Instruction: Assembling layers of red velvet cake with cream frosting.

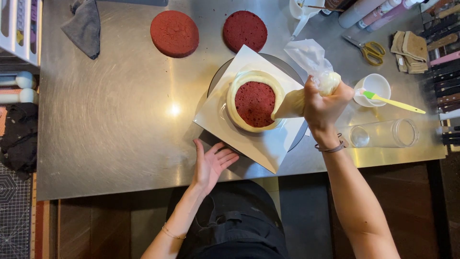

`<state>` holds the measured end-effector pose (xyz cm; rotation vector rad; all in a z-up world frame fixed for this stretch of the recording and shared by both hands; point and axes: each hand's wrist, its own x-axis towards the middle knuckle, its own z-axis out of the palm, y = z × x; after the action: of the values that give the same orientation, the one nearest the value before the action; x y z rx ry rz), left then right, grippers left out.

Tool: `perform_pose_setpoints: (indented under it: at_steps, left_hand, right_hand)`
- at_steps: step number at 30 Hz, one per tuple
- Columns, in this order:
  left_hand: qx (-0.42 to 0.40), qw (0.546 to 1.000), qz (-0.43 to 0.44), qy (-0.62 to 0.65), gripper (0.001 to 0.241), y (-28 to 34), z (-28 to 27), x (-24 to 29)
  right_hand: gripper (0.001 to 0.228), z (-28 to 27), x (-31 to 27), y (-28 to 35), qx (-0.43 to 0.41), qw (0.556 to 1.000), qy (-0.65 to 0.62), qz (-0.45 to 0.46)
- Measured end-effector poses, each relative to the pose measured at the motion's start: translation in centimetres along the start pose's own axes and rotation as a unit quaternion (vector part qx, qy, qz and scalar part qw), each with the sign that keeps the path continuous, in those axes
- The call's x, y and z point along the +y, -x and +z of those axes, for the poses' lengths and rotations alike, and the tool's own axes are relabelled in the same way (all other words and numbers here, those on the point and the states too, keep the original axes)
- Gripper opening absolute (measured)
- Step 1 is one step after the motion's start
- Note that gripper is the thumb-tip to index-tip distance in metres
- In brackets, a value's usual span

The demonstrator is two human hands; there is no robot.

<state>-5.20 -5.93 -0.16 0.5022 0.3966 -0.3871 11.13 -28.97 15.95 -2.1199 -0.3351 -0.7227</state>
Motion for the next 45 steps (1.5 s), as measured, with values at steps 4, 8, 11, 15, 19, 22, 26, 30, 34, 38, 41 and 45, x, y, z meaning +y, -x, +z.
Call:
perform_pose_setpoints:
  at_steps: [4, 8, 11, 15, 19, 22, 26, 30, 34, 38, 41, 45]
  left_hand:
    - [0.014, 1.0, 0.021, 0.008, 0.111, 0.0, -0.5, 0.4]
    - [0.016, 0.999, 0.037, 0.003, 0.113, 0.0, -0.6, 1.3]
    - [0.031, 0.998, 0.039, -0.027, 0.114, -0.1, -0.1, 2.3]
    - [0.035, 0.996, 0.048, -0.059, 0.113, -0.3, -0.7, 2.9]
    - [0.044, 0.994, 0.069, -0.071, 0.11, -0.7, -0.3, 3.6]
    - [0.044, 0.993, 0.081, -0.07, 0.108, -0.9, -0.7, 3.6]
    - [0.045, 0.993, 0.089, -0.061, 0.107, -0.9, -0.7, 3.6]
    - [0.051, 0.993, 0.088, -0.06, 0.104, -0.9, -0.5, 3.5]
    - [0.048, 0.994, 0.082, -0.056, 0.103, -0.8, -0.6, 3.2]
    - [0.046, 0.995, 0.078, -0.052, 0.103, -0.7, -0.6, 2.8]
    - [0.05, 0.994, 0.072, -0.059, 0.105, -0.3, -0.2, 2.7]
    - [0.06, 0.994, 0.057, -0.069, 0.107, -0.1, 0.0, 2.5]
  right_hand:
    - [0.022, 0.8, -1.1, 0.6, 0.002, 0.998, -0.036, 0.05]
    - [0.025, 2.1, -0.8, 0.9, 0.022, 0.995, -0.073, 0.06]
    - [0.028, 1.8, -1.3, -1.4, 0.065, 0.93, -0.327, 0.154]
    - [0.031, 0.0, -3.6, -3.9, -0.043, 0.947, -0.299, 0.11]
    - [0.028, 0.9, -3.7, -3.6, -0.077, 0.958, -0.247, 0.122]
    - [0.025, 1.7, -1.3, -1.4, -0.104, 0.956, -0.27, 0.048]
    - [0.023, 3.0, -1.5, -0.3, -0.104, 0.956, -0.266, 0.066]
    - [0.023, 4.6, -2.0, -0.2, -0.126, 0.956, -0.262, 0.039]
    - [0.026, 6.7, -1.9, -0.5, -0.086, 0.972, -0.22, 0.004]
    - [0.032, 8.7, -1.1, -1.9, -0.063, 0.973, -0.223, 0.01]
    - [0.038, 9.7, 0.3, -3.1, -0.037, 0.977, -0.205, -0.045]
    - [0.04, 9.9, 2.3, -4.8, 0.007, 0.981, -0.183, -0.063]
